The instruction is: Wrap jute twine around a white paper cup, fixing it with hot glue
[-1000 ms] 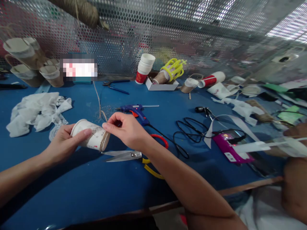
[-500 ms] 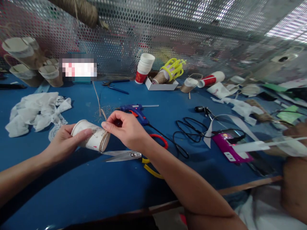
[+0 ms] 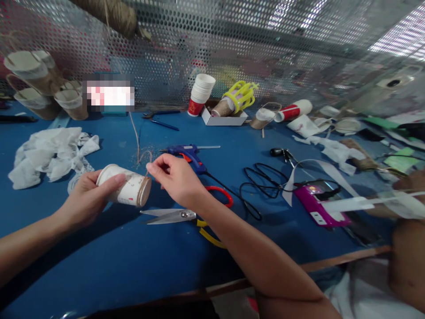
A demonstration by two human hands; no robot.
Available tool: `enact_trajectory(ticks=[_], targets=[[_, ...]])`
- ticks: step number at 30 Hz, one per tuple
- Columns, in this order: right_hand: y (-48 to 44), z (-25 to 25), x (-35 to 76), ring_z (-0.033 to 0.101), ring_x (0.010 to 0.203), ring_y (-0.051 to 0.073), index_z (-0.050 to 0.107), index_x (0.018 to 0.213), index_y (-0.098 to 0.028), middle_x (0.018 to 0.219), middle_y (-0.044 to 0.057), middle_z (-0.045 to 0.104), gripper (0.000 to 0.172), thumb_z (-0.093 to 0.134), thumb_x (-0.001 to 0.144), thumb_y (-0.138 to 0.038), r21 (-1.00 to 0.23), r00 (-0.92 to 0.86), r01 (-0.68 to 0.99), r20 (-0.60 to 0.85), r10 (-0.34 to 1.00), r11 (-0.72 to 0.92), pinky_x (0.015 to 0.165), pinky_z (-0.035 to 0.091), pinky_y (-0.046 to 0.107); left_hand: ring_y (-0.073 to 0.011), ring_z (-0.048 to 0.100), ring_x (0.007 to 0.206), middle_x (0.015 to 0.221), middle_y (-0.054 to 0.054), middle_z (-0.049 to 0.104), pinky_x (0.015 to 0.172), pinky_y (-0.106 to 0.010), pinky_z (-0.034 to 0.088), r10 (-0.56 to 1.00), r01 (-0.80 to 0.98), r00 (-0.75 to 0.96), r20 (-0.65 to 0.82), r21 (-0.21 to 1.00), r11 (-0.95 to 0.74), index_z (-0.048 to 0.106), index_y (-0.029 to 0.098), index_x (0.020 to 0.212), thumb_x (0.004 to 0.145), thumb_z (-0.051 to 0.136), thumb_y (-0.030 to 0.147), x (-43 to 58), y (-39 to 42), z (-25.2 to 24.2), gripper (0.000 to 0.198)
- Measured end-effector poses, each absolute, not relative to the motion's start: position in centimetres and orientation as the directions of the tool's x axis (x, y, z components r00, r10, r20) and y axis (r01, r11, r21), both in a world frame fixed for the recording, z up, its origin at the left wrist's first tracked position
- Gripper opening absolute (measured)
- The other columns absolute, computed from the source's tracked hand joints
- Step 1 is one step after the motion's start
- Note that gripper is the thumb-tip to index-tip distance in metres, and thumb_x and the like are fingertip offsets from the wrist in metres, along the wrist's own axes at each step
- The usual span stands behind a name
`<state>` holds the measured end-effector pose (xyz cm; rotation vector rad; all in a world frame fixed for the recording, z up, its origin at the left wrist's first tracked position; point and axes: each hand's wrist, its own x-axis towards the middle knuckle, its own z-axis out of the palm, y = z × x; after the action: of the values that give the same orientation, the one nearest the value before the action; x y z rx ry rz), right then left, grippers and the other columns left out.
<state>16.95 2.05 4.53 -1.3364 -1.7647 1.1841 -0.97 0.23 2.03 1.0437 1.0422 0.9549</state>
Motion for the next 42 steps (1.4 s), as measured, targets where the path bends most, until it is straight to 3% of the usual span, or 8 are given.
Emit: enact_trajectory(ticks=[4, 9, 21, 42], targets=[[1.8, 4.9, 17.0, 0.05, 0.051, 0.009, 0.049, 0.068, -0.016, 0.057, 0.0, 0.053, 0.027, 0.046, 0.081, -0.04, -0.855, -0.208, 0.507, 0.006, 0.978, 0.113, 0.048, 0.04, 0.023, -0.0079, 0.052, 0.048, 0.058, 0.0, 0.062, 0.049, -0.018, 0.042, 0.955, -0.171, 0.116, -0.272, 0.942, 0.289, 0.062, 0.011, 0.065, 0.065, 0.066, 0.032, -0.6, 0.6, 2.2, 0.021], [0.6, 5.0, 16.4, 0.052, 0.054, 0.009, 0.055, 0.074, -0.015, 0.061, 0.0, 0.057, 0.016, 0.051, 0.077, -0.03, -0.838, -0.344, 0.518, -0.018, 0.939, 0.173, 0.05, 0.041, 0.022, -0.0081, 0.053, 0.05, 0.057, 0.001, 0.062, 0.052, -0.019, 0.043, 0.959, -0.198, 0.081, -0.27, 0.939, 0.281, 0.062, 0.012, 0.065, 0.065, 0.066, 0.034, -0.5, 0.8, 2.2, 0.023], [0.2, 4.6, 15.7, 0.046, 0.052, 0.009, 0.054, 0.068, -0.016, 0.057, -0.001, 0.054, 0.01, 0.052, 0.072, -0.025, -0.787, -0.298, 0.59, -0.005, 0.955, 0.18, 0.051, 0.039, 0.023, -0.01, 0.056, 0.057, 0.07, -0.002, 0.067, 0.056, -0.019, 0.046, 0.99, 0.058, 0.085, -0.112, 0.993, 0.107, 0.064, 0.013, 0.078, 0.073, 0.058, 0.036, -0.8, 0.2, 1.9, 0.024], [0.2, 3.9, 15.6, 0.043, 0.049, 0.008, 0.051, 0.064, -0.017, 0.054, -0.003, 0.05, 0.009, 0.052, 0.071, -0.023, -0.769, -0.264, 0.617, 0.0, 0.964, 0.169, 0.047, 0.035, 0.021, -0.011, 0.058, 0.059, 0.071, -0.002, 0.069, 0.056, -0.018, 0.048, 0.997, 0.135, 0.068, -0.042, 0.99, 0.033, 0.065, 0.013, 0.077, 0.074, 0.056, 0.034, -0.6, 0.2, 1.9, 0.023]])
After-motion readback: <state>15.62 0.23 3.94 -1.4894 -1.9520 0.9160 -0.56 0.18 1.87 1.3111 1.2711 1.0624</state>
